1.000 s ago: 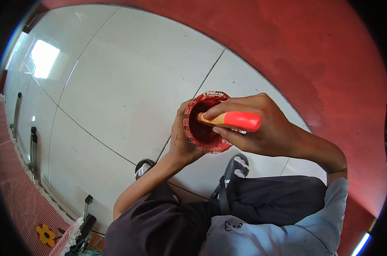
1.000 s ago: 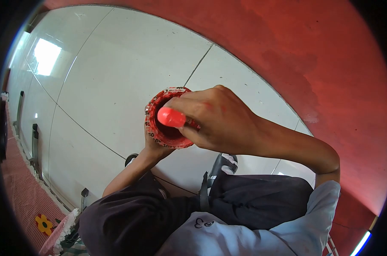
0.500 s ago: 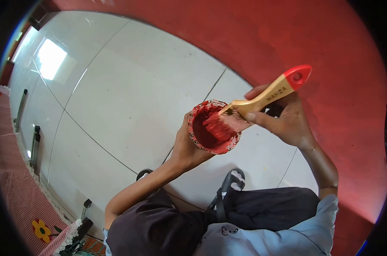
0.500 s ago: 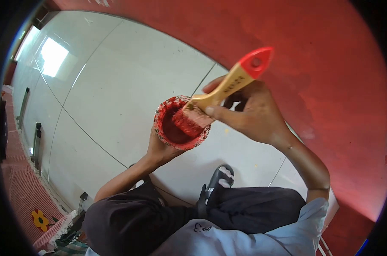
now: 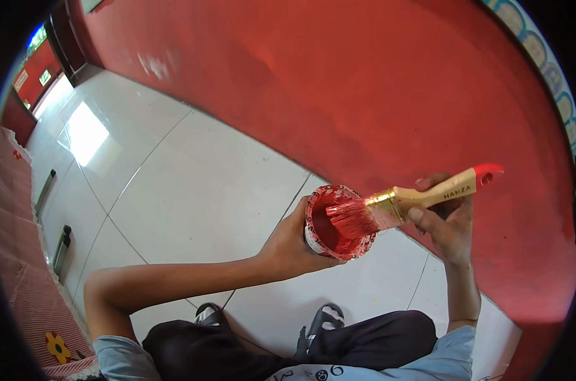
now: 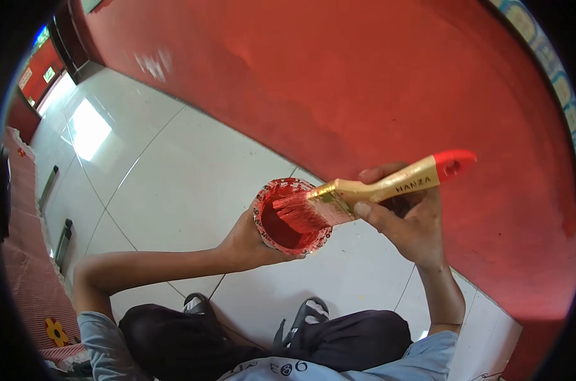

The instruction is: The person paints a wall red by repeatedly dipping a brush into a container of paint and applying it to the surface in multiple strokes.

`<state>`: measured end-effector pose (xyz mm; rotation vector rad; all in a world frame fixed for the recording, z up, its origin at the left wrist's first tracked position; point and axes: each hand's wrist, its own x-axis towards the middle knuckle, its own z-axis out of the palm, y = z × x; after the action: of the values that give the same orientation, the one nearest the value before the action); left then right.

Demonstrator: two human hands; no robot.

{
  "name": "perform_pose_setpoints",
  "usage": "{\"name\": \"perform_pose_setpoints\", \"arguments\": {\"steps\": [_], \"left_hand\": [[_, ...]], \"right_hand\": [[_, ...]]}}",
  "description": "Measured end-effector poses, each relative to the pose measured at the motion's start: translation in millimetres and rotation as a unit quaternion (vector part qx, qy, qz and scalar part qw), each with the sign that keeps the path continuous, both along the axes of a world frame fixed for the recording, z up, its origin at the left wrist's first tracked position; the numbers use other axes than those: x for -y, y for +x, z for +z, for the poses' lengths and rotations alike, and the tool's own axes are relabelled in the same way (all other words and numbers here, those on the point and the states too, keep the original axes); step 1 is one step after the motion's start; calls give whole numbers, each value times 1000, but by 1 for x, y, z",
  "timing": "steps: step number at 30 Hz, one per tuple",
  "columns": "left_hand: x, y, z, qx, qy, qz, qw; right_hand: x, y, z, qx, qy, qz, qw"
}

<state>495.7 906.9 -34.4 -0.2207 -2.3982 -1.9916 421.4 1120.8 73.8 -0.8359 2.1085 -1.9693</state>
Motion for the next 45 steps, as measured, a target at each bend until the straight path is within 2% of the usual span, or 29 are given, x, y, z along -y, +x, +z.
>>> {"name": "perform_pose_setpoints", "arguments": {"steps": [6, 10, 11, 13, 14, 17, 18, 21, 23, 25, 28, 31, 36, 39, 40, 43, 45], "left_hand": [[-49, -39, 2, -55, -28, -31, 998], [-92, -68, -38, -88, -7, -6, 996], [-102, -71, -49, -93, 4, -1, 996], [-118, -74, -72, -86, 31, -5, 996], [-127, -73, -95, -78, 42, 20, 996], [-149, -64, -128, -53, 97, 78, 991], [-154, -62, -138, -42, 43, 76, 995], [-162, -54, -166, -37, 34, 82, 995], [-165, -48, -179, -49, 17, 81, 995], [-165, -45, -187, -57, 1, 81, 995], [-162, -42, -196, -55, -43, 77, 995], [-160, -43, -194, -44, -56, 74, 995], [-159, -44, -204, -24, -11, 87, 996], [-156, -45, -204, -14, -15, 90, 996], [-156, -45, -203, -11, -21, 91, 996], [-152, -46, -201, -20, -26, 89, 995], [-150, -46, -203, -24, -17, 94, 995]], "right_hand": [[-58, -2, -9, -63, -47, -56, 995], [-87, -3, -46, -110, -77, -117, 984], [-96, -4, -58, -153, -14, -99, 983], [-107, 1, -79, -150, 78, -87, 982], [-111, 1, -94, -158, 34, -107, 981], [-125, 7, -130, -119, 120, -112, 979], [-127, 9, -140, -120, 125, -112, 978], [-134, 16, -168, -77, 93, -161, 980], [-134, 15, -180, -122, 154, -93, 976], [-134, 24, -193, -97, 73, -144, 982], [-133, 25, -201, -57, 156, -81, 983], [-127, 26, -204, -42, 91, -119, 988], [-128, 22, -207, 12, 80, -104, 991], [-122, 17, -208, -69, 97, -99, 988], [-122, 20, -208, -18, 78, -111, 991], [-117, 17, -207, -81, 125, -95, 984], [-115, 19, -207, -47, 123, -93, 987]]}}
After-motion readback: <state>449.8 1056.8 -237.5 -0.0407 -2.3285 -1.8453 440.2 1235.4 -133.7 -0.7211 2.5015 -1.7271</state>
